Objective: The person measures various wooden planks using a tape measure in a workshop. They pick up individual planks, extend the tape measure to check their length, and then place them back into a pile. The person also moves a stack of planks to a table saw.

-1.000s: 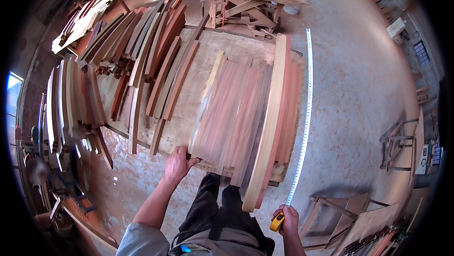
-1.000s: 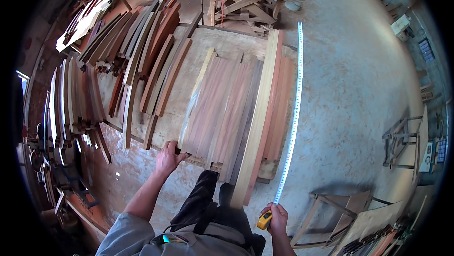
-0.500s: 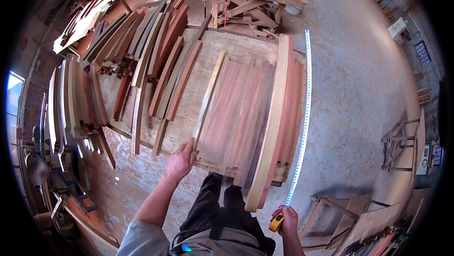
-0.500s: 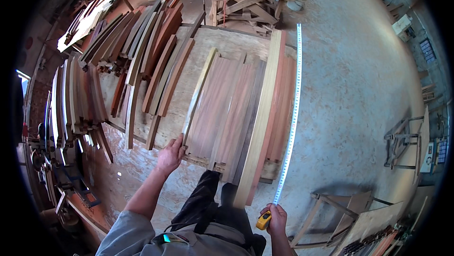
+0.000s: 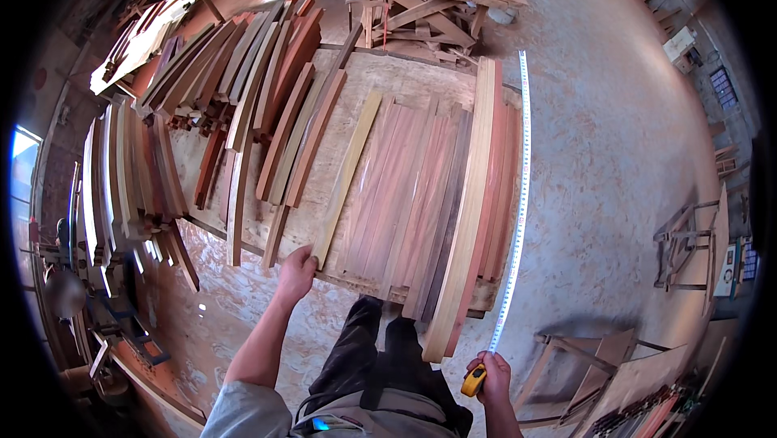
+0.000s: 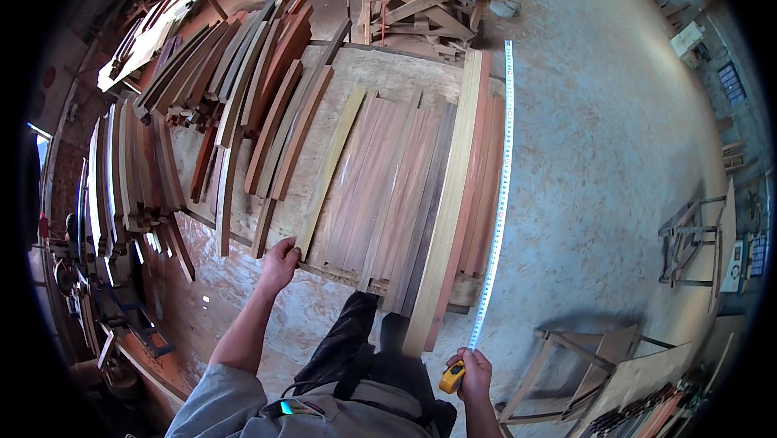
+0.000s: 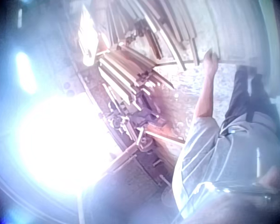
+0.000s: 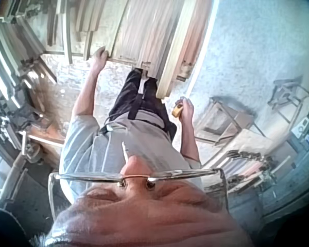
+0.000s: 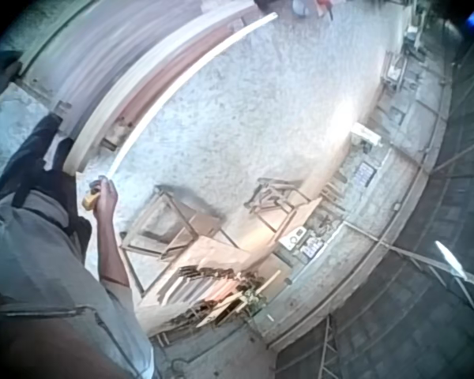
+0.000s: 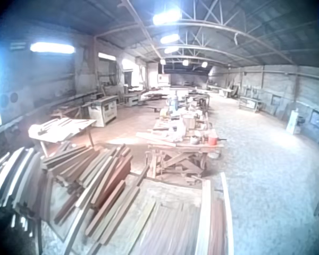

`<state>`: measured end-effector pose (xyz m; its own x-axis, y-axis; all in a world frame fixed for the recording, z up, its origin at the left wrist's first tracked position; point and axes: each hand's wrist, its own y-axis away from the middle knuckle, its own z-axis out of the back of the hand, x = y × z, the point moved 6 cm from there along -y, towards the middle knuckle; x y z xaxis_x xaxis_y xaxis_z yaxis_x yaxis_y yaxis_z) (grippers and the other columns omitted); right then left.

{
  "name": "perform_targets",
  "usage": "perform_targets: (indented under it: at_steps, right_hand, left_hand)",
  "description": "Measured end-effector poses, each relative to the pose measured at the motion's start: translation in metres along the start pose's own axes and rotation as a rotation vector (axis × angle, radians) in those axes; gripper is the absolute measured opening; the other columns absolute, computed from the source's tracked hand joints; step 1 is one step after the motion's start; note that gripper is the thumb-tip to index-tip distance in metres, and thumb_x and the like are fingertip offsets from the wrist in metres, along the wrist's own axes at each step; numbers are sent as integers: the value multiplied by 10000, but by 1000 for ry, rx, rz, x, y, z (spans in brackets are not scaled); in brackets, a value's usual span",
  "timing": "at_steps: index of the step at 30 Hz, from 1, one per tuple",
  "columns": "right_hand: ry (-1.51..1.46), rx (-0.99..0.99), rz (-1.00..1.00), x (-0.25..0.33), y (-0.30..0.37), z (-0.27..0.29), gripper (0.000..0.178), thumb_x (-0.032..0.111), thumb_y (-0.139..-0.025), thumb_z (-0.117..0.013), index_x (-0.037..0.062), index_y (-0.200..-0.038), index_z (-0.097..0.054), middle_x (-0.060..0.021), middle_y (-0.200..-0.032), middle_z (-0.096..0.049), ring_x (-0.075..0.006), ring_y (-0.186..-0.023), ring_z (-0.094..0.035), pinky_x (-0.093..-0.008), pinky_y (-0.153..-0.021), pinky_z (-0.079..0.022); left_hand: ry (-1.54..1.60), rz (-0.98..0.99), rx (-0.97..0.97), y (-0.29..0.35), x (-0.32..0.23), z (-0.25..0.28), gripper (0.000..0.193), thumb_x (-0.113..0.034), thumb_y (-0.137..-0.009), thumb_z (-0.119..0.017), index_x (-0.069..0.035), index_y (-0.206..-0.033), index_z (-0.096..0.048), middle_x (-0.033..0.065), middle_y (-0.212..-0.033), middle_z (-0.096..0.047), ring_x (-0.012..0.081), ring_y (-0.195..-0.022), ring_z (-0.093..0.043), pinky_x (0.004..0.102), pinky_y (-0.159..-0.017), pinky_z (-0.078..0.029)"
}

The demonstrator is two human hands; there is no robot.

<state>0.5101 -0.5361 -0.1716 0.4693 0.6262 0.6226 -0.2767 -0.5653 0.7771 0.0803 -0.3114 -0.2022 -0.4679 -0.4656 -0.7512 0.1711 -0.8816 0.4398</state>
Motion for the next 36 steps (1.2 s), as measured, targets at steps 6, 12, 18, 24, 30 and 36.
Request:
perform_targets:
  at_steps: [6, 12, 18, 24, 30, 36]
  right_hand:
    - [42, 1, 10, 7, 0, -5, 201, 171, -997, -469, 9, -936, -572, -127, -714, -635, -185, -595, -606, -308, -562, -525]
    - [74, 10, 14, 7, -2, -5, 201, 188, -999, -452, 40, -909, -552, -116, -698, -624, -193, -572, -605, -319, -539, -523]
    - [57, 11, 20, 6, -5, -2, 193, 190, -995, -465, 39, -919, -557, -115, -704, -628, -189, -583, -606, -319, -550, -525]
    - [16, 25, 1, 0, -6, 1, 191, 169, -989, -498, 13, -931, -591, -120, -751, -652, -157, -619, -594, -286, -574, -496]
    - [-8, 16, -13, -5, -5, 5, 193, 168, -989, -489, 10, -942, -590, -112, -750, -646, -149, -616, -583, -288, -585, -493]
    - [-22, 40, 9, -8, -5, 8, 202, 189, -995, -482, 16, -948, -575, -112, -748, -644, -162, -614, -599, -292, -585, -503]
  left_hand:
    - [-356, -215, -129, 13, -13, 10, 305, -143, -850, -574, 6, -1115, -591, 206, -970, -639, 366, -900, -625, 441, -790, -497]
    - [-446, -331, -42, 34, -26, -11, 377, -183, -834, -636, -12, -1156, -541, 204, -1080, -591, 389, -967, -592, 464, -834, -483]
    - [-418, -399, 8, 36, -41, -25, 598, -227, -789, -722, -23, -1295, -478, 206, -1223, -536, 373, -1111, -526, 451, -924, -457]
    - [-651, -531, 3, 33, -64, -43, 745, -283, -736, -779, -76, -1369, -447, 253, -1367, -412, 433, -1211, -440, 484, -982, -429]
    - [-792, -730, -22, 39, -86, -57, 542, -271, -762, -751, -198, -1270, -578, 238, -1426, -357, 427, -1278, -407, 475, -1008, -427]
    - [-843, -812, 50, 35, -77, -65, 443, -220, -788, -720, -211, -1218, -613, 179, -1440, -388, 385, -1319, -390, 466, -1020, -421]
